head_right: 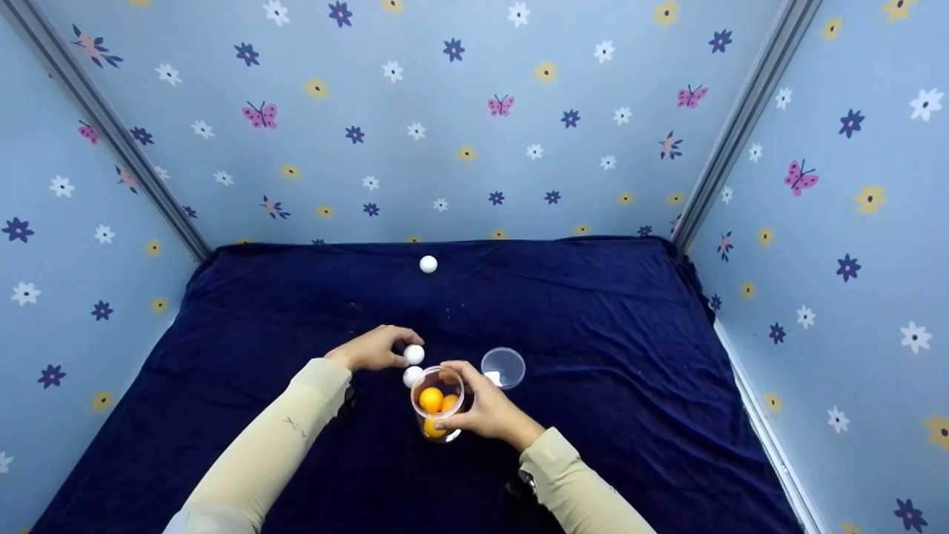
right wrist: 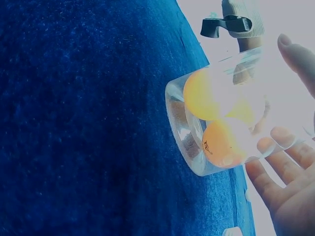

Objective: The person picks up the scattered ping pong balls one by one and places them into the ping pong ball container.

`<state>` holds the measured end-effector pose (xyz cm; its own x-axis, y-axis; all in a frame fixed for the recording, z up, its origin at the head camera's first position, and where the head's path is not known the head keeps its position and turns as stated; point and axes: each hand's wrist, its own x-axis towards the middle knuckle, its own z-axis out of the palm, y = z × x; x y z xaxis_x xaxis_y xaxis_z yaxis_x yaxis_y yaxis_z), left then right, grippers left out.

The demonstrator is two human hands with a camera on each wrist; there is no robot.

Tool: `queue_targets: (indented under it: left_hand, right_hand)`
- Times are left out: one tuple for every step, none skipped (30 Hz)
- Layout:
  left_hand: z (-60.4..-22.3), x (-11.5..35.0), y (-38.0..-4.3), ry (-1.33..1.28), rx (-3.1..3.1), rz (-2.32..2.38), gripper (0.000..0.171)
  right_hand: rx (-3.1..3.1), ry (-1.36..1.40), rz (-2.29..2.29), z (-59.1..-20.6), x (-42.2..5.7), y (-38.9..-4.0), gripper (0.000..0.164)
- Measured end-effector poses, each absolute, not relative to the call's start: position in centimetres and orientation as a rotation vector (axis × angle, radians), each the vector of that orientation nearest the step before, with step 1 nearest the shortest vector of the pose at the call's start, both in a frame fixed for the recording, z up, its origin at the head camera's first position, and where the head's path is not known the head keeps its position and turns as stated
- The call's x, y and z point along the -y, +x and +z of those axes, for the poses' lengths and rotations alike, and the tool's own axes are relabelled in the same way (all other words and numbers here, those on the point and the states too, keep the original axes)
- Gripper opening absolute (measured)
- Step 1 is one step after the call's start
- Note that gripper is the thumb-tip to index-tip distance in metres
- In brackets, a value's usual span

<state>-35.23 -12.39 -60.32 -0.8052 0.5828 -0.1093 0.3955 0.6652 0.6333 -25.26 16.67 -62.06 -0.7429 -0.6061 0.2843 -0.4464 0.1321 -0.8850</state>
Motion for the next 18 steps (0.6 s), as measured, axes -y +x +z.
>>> queue_targets:
  left_hand:
    - [-60.34,12.39,-35.25,0.780,-2.584,0.874,0.041]
    - [-60.36,12.41,-35.26,0.781,-2.588,0.871,0.041]
    - [-60.37,12.42,-35.26,0.778,-2.592,0.870,0.041]
    - [-60.40,12.43,-35.25,0.774,-2.597,0.870,0.041]
    - [-60.43,12.43,-35.22,0.770,-2.602,0.872,0.041]
    - [-60.46,12.44,-35.22,0.768,-2.607,0.879,0.040]
    - [-60.50,12.44,-35.24,0.762,-2.616,0.884,0.040]
    - [-60.53,12.44,-35.24,0.757,-2.625,0.889,0.040]
    - [-60.52,12.44,-35.24,0.755,-2.634,0.895,0.039]
    - [-60.53,12.43,-35.26,0.754,-2.643,0.899,0.039]
    - [-60.51,12.44,-35.27,0.755,-2.654,0.901,0.039]
    - [-60.48,12.46,-35.29,0.756,-2.662,0.905,0.039]
    - [-60.43,12.47,-35.29,0.755,-2.670,0.906,0.039]
    - [-60.34,12.50,-35.28,0.756,-2.678,0.907,0.039]
    - [-60.26,12.52,-35.27,0.755,-2.684,0.909,0.039]
    - [-60.19,12.53,-35.28,0.754,-2.687,0.913,0.039]
    - [-60.10,12.55,-35.28,0.755,-2.688,0.920,0.038]
    - [-60.02,12.58,-35.28,0.753,-2.687,0.928,0.038]
  right_hand:
    - [-2.252,-1.060,-1.676,-62.05,-16.67,-25.27,0.086]
    - [-2.253,-1.064,-1.676,-62.04,-16.65,-25.29,0.086]
    - [-2.252,-1.066,-1.677,-62.03,-16.64,-25.30,0.086]
    - [-2.252,-1.068,-1.677,-62.03,-16.63,-25.30,0.086]
    - [-2.252,-1.069,-1.677,-62.00,-16.62,-25.29,0.086]
    - [-2.251,-1.072,-1.678,-61.99,-16.62,-25.28,0.086]
    - [-2.252,-1.072,-1.677,-61.94,-16.63,-25.26,0.086]
    - [-2.253,-1.070,-1.675,-61.92,-16.63,-25.27,0.086]
    - [-2.254,-1.068,-1.673,-61.90,-16.63,-25.26,0.086]
    - [-2.254,-1.068,-1.672,-61.87,-16.63,-25.25,0.086]
    - [-2.252,-1.069,-1.673,-61.83,-16.63,-25.24,0.086]
    - [-2.249,-1.072,-1.674,-61.82,-16.63,-25.24,0.086]
    - [-2.246,-1.076,-1.676,-61.81,-16.62,-25.23,0.086]
    - [-2.242,-1.084,-1.680,-61.82,-16.61,-25.24,0.086]
    - [-2.238,-1.090,-1.686,-61.86,-16.61,-25.26,0.085]
    - [-2.237,-1.099,-1.692,-61.91,-16.62,-25.27,0.085]
    - [-2.234,-1.107,-1.697,-61.97,-16.62,-25.28,0.085]
    - [-2.234,-1.114,-1.700,-62.04,-16.63,-25.30,0.084]
